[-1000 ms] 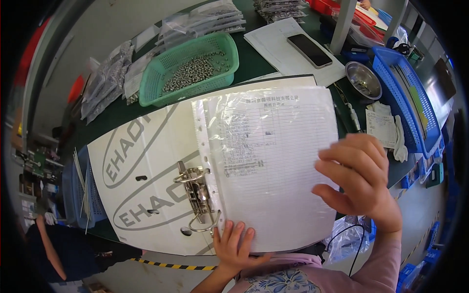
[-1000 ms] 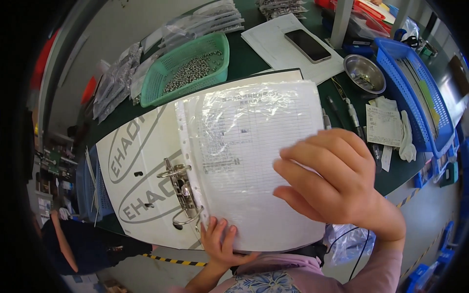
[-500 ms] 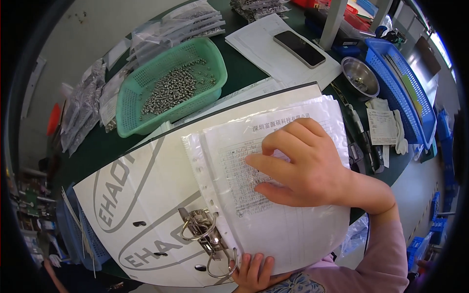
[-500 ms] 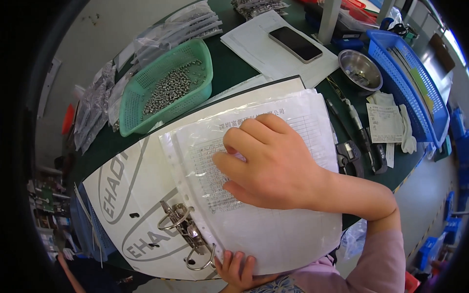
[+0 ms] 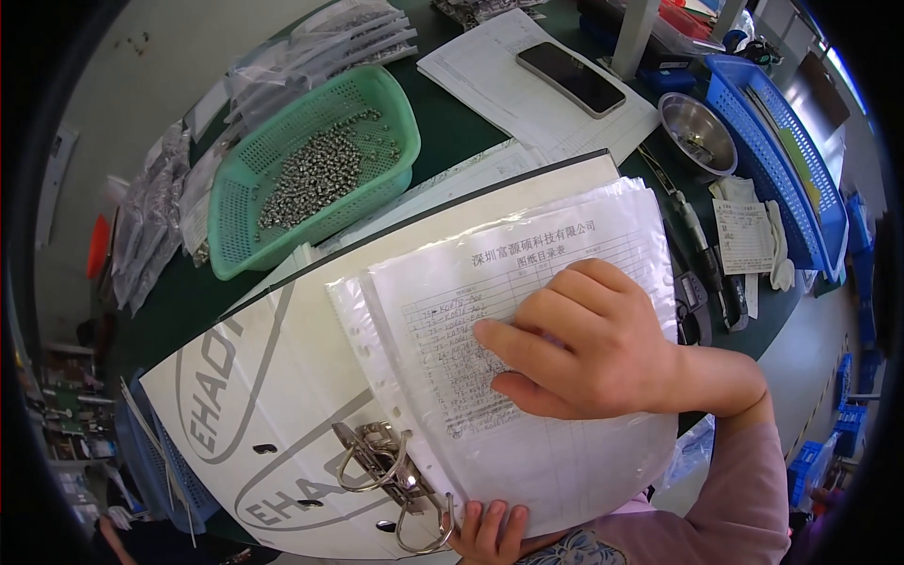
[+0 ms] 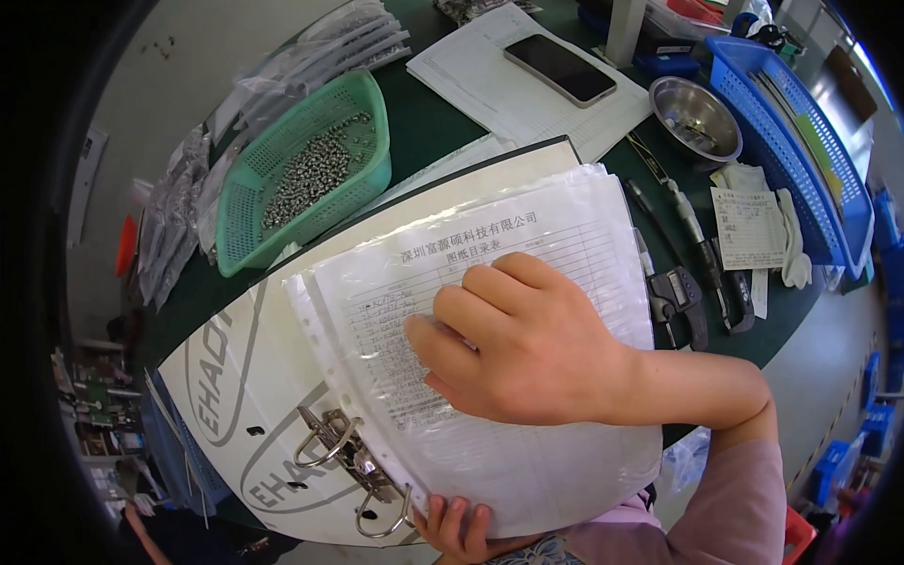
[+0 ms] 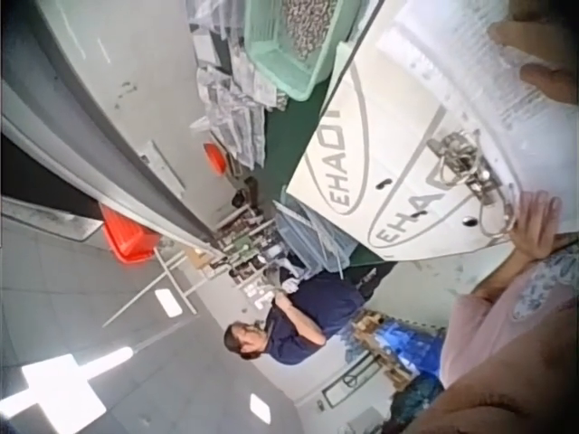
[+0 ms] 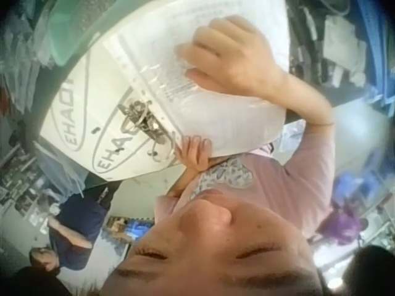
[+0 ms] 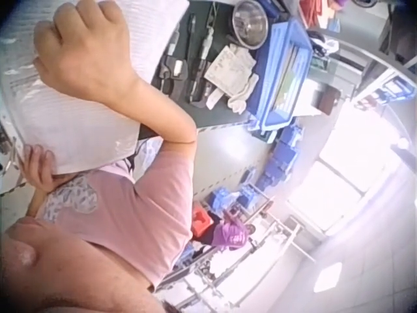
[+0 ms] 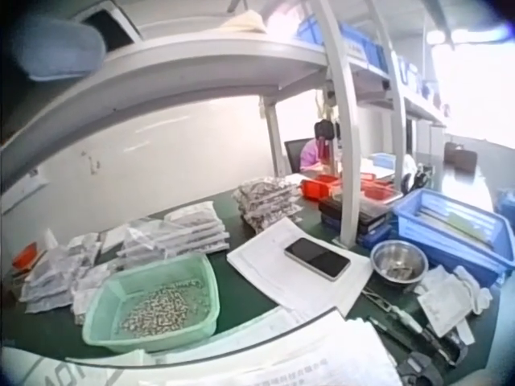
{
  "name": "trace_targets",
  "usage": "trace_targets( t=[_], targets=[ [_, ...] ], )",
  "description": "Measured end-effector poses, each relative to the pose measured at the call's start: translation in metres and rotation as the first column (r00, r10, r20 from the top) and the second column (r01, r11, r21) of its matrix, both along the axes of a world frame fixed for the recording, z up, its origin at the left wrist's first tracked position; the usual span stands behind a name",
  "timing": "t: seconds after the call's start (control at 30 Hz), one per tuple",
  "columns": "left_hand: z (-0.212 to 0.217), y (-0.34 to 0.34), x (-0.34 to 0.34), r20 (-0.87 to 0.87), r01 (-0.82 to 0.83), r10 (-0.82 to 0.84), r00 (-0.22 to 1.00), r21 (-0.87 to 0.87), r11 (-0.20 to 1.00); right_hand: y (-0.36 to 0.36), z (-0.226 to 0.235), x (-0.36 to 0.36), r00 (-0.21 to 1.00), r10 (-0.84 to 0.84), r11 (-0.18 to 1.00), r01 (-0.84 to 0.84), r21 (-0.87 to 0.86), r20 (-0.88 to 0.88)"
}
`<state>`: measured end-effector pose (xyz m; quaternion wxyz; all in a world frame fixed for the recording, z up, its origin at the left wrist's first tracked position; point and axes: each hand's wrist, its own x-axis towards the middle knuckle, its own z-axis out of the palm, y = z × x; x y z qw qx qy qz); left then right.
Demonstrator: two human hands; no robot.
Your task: Inspecting a long metal rod by aligning it with a technical schematic in a document binder to check for compliance.
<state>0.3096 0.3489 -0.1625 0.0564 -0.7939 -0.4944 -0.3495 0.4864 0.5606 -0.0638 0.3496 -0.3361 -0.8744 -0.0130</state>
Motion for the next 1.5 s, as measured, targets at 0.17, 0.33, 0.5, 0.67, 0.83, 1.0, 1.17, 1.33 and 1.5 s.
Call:
trace_targets(
  t=[0.17,0.33,0.5,0.67,0.83,1.0,1.17,1.33,1.5],
  targets=[
    [0.0,0.0,0.002,0.009,-0.034,0.034,0.999,0.025,0.999,-0.001,-0.003,-0.001,1.0,-0.012,1.0,0.012,0.029,0.014],
    [0.001,-0.001,0.001,-0.017,-0.031,0.031,0.999,0.02,0.999,0.0,-0.006,-0.001,1.0,-0.01,0.998,0.009,0.065,0.019],
    [0.002,0.001,0.001,-0.019,-0.023,0.023,1.0,0.023,0.999,-0.001,0.007,-0.001,0.999,-0.025,0.998,0.027,-0.059,0.038],
    [0.003,0.002,0.003,-0.008,-0.023,0.023,1.0,0.039,0.999,0.0,0.01,0.001,0.997,-0.018,0.995,0.025,-0.098,0.077],
    [0.005,0.002,0.001,-0.045,-0.005,0.005,0.999,0.015,1.0,0.001,0.006,0.001,0.999,-0.013,0.999,0.015,-0.048,0.04],
    [0.007,0.0,-0.001,-0.072,0.003,-0.004,0.997,-0.012,1.0,0.0,0.004,0.0,0.999,-0.011,1.0,0.012,-0.012,0.042],
    [0.006,0.0,-0.001,-0.072,-0.008,0.007,0.997,-0.011,1.0,0.001,-0.003,-0.002,1.0,0.004,0.999,-0.005,0.052,0.019],
    [0.006,0.001,0.0,-0.071,-0.008,0.008,0.997,-0.002,1.0,0.001,-0.006,-0.001,0.999,0.005,0.994,-0.009,0.109,0.035],
    [0.004,0.0,0.0,-0.049,-0.011,0.011,0.999,0.0,1.0,0.002,-0.008,-0.001,0.998,0.051,0.983,-0.058,0.175,0.042]
  ],
)
